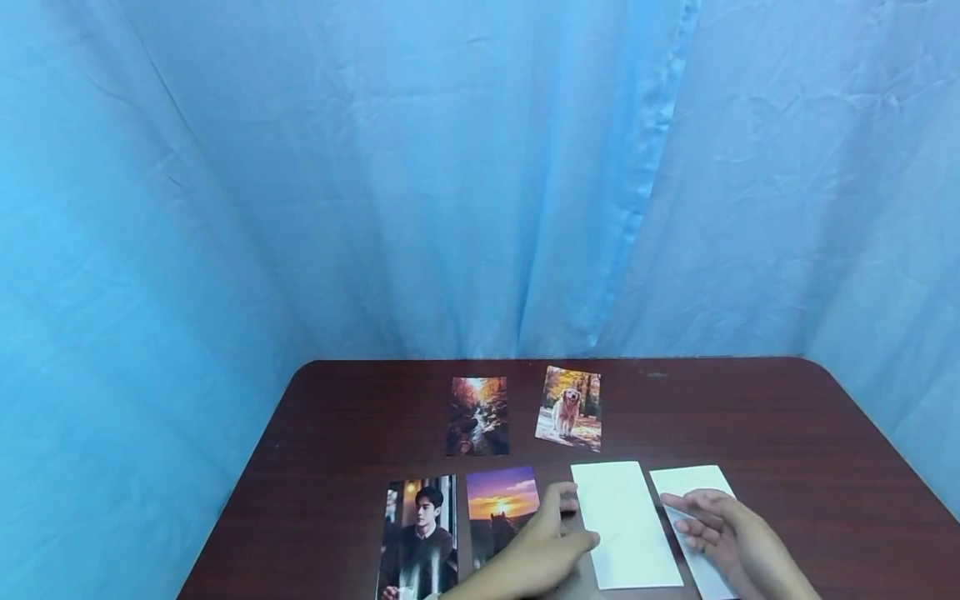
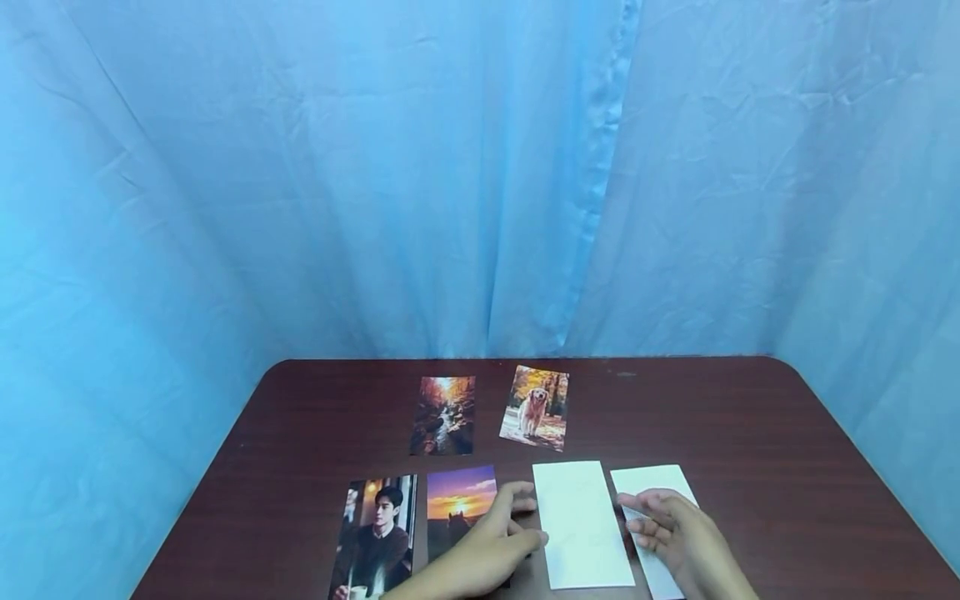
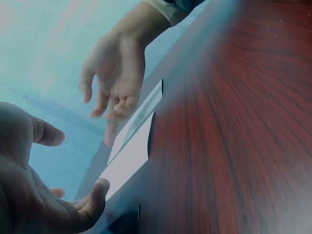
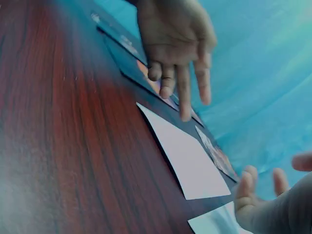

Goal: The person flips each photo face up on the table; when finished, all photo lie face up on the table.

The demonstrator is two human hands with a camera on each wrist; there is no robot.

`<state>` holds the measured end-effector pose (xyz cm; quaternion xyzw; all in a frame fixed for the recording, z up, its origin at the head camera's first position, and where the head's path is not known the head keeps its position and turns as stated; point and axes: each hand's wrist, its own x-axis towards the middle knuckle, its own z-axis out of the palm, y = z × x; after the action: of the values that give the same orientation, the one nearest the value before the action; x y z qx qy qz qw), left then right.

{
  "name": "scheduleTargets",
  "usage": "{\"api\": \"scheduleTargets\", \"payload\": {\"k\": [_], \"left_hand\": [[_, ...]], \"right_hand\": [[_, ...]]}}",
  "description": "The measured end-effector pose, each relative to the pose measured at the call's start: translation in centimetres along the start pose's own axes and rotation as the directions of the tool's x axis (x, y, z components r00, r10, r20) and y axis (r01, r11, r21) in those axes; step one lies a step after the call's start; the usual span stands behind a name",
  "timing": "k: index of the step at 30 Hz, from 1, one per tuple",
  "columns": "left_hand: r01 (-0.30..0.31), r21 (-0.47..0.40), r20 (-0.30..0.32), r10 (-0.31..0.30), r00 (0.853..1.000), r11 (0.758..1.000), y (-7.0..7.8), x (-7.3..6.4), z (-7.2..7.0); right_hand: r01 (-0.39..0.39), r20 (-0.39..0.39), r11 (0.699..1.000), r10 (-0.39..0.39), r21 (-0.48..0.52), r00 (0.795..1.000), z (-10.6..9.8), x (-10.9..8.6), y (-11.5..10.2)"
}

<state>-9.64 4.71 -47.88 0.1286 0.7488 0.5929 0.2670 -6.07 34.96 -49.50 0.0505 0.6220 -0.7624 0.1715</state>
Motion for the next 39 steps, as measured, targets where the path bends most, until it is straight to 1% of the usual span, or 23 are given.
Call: {"api": "scheduleTargets", "payload": {"k": [1,3,4,5,7,9,13,15,18,20,22,23,25,27,30,32,34,36,39], "left_hand": [[0.002,0.006,-0.007,-0.002,1.0,1.0,0.2,0.1,0.2],[0.016,-0.003,-0.017,-0.016,1.0,1.0,0.4,0.3,0.7],[0.022,-0.009,-0.019,-0.022,1.0,1.0,0.6,0.3,0.9],[0.029,-0.012,-0.021,-0.03,0.999,0.999,0.7,0.4,1.0],[0.04,-0.025,-0.021,-0.041,0.999,0.999,0.8,0.4,1.1],[0.044,-0.04,-0.015,-0.045,0.999,0.998,0.8,0.4,1.1],[0.043,-0.064,-0.007,-0.043,0.999,0.997,0.8,0.5,1.0],[0.036,-0.058,-0.007,-0.036,0.999,0.998,0.8,0.5,1.0],[0.029,-0.03,0.004,-0.029,1.0,0.999,0.7,0.4,0.8],[0.026,0.017,0.012,-0.026,1.0,1.0,0.6,0.4,0.7],[0.031,0.059,0.023,-0.032,0.999,0.998,0.5,0.4,0.6],[0.032,0.075,0.026,-0.034,0.999,0.997,0.5,0.3,0.5],[0.034,0.112,0.024,-0.037,0.999,0.993,0.4,0.2,0.4],[0.037,0.121,0.025,-0.041,0.999,0.992,0.4,0.2,0.4],[0.046,0.132,0.033,-0.051,0.998,0.99,0.5,0.1,0.2],[0.052,0.13,0.041,-0.058,0.997,0.99,0.6,0.1,0.1],[0.061,0.124,0.044,-0.067,0.997,0.99,0.7,0.0,0.0],[0.066,0.117,0.043,-0.071,0.997,0.991,0.7,-0.1,0.0],[0.067,0.115,0.041,-0.072,0.997,0.991,0.8,-0.2,0.0]], "right_hand": [[-0.024,-0.021,0.997,0.022,-0.076,1.0,0.6,0.2,-0.2],[-0.072,-0.085,0.976,0.056,-0.203,0.995,1.8,0.4,-0.6],[-0.092,-0.116,0.967,0.066,-0.236,0.991,2.3,0.5,-0.7],[-0.098,-0.128,0.962,0.067,-0.253,0.99,2.6,0.6,-0.6],[-0.089,-0.133,0.963,0.057,-0.255,0.99,2.9,0.7,-0.4],[-0.079,-0.121,0.971,0.052,-0.227,0.991,3.0,0.9,0.0],[-0.039,-0.047,0.985,0.032,-0.169,0.998,3.0,1.1,0.7],[-0.036,-0.012,0.989,0.035,-0.143,0.999,3.0,1.2,0.9],[-0.054,-0.016,0.986,0.053,-0.159,0.998,3.4,1.5,1.0],[-0.068,-0.05,0.976,0.059,-0.205,0.997,3.9,1.7,1.0],[-0.067,-0.105,0.964,0.041,-0.258,0.994,4.6,1.8,1.0],[-0.055,-0.128,0.959,0.02,-0.278,0.992,4.9,1.8,1.0],[-0.036,-0.197,0.955,-0.024,-0.293,0.98,5.3,1.8,1.1],[-0.007,-0.255,0.955,-0.072,-0.297,0.964,5.5,1.6,1.2],[0.035,-0.292,0.95,-0.129,-0.309,0.948,5.2,1.2,1.0],[0.041,-0.283,0.945,-0.139,-0.325,0.949,4.9,1.0,0.7],[0.028,-0.254,0.943,-0.118,-0.33,0.96,4.6,0.9,0.4],[0.007,-0.214,0.945,-0.081,-0.326,0.974,4.3,0.9,0.2],[0.005,-0.12,0.953,-0.043,-0.304,0.992,3.8,0.9,0.0]]}}
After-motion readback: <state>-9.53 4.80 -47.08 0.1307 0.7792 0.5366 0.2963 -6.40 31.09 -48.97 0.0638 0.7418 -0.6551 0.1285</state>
